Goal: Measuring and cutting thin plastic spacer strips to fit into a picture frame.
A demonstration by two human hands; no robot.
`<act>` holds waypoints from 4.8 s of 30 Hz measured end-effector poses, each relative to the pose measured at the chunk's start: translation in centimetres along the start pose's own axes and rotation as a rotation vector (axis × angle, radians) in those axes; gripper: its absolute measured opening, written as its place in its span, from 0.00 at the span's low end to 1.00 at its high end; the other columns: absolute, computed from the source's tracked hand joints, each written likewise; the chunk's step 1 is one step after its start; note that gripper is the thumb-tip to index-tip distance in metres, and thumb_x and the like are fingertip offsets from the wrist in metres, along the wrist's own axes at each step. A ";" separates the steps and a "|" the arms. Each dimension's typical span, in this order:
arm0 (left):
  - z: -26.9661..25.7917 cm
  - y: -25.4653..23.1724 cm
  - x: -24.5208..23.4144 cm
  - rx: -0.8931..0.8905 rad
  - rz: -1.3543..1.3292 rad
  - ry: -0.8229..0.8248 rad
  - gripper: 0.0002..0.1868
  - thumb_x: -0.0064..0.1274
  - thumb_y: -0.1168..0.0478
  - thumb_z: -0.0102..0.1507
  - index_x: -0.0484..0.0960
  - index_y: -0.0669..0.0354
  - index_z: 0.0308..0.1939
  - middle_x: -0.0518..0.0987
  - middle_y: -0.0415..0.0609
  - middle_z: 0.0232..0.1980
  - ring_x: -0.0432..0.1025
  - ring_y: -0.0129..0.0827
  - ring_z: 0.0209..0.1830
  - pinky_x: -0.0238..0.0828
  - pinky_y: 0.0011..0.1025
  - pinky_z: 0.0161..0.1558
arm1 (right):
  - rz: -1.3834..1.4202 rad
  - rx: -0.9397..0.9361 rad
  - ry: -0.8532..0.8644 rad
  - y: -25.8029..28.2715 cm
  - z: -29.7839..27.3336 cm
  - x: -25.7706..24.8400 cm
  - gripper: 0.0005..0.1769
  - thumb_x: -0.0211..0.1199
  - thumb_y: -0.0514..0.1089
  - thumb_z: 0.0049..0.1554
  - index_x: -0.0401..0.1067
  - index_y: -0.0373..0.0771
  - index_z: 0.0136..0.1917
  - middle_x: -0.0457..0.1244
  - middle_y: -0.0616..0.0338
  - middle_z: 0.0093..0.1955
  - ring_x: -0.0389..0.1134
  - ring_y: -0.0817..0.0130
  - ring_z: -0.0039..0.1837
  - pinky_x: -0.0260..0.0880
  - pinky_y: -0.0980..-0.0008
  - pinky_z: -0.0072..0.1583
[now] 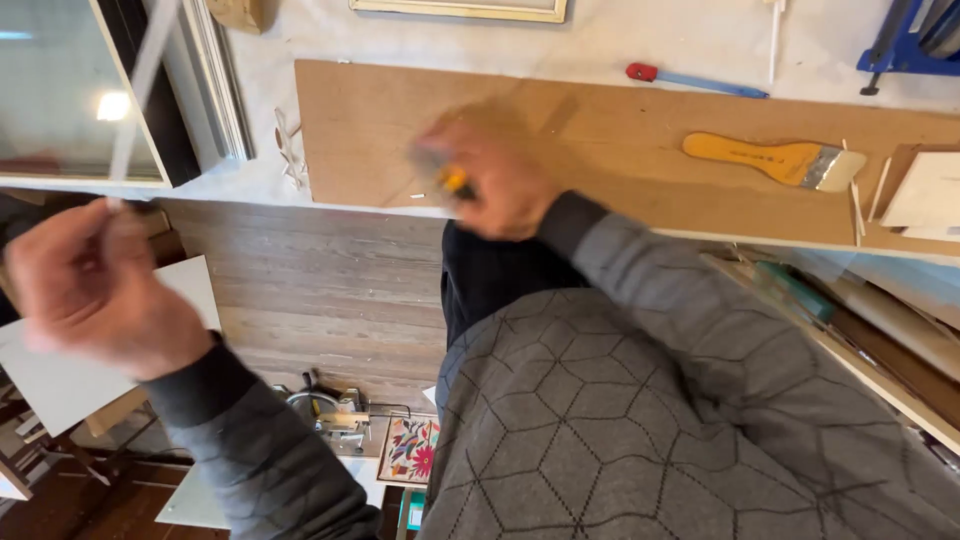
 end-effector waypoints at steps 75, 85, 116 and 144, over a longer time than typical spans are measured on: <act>-8.1 1.0 19.7 -0.166 -0.348 0.543 0.08 0.61 0.72 0.64 0.83 0.60 0.47 0.77 0.43 0.44 0.73 0.29 0.43 0.71 0.26 0.45 | -0.081 0.705 -0.841 3.4 -14.5 2.7 0.17 0.63 0.41 0.64 0.65 0.29 0.61 0.67 0.40 0.43 0.72 0.43 0.46 0.71 0.56 0.47; -13.1 6.3 22.9 -0.954 -0.915 0.370 0.07 0.61 0.68 0.65 0.83 0.66 0.46 0.79 0.42 0.36 0.70 0.23 0.30 0.66 0.21 0.31 | 0.121 0.738 -0.712 2.4 -13.6 1.5 0.16 0.60 0.43 0.66 0.64 0.30 0.62 0.68 0.53 0.39 0.74 0.64 0.39 0.72 0.66 0.44; -28.8 -2.5 35.0 -1.392 -0.909 0.621 0.23 0.54 0.49 0.66 0.83 0.71 0.44 0.84 0.59 0.35 0.77 0.41 0.23 0.75 0.33 0.22 | -0.575 0.419 0.034 -3.7 -18.1 -11.2 0.17 0.59 0.50 0.72 0.66 0.34 0.64 0.67 0.46 0.44 0.71 0.51 0.42 0.70 0.57 0.43; -14.9 -6.6 26.1 0.638 0.287 0.337 0.12 0.54 0.64 0.65 0.82 0.63 0.52 0.74 0.48 0.59 0.67 0.41 0.67 0.65 0.38 0.67 | -0.426 0.565 -0.060 -4.2 -21.5 -7.7 0.22 0.68 0.55 0.63 0.70 0.34 0.56 0.66 0.40 0.40 0.70 0.41 0.44 0.68 0.50 0.44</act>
Point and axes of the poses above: each hand's wrist, its own z-axis towards the middle knuckle, its own x-axis out of the palm, y = z × x, the point moved 9 cm from there along z, towards the middle knuckle
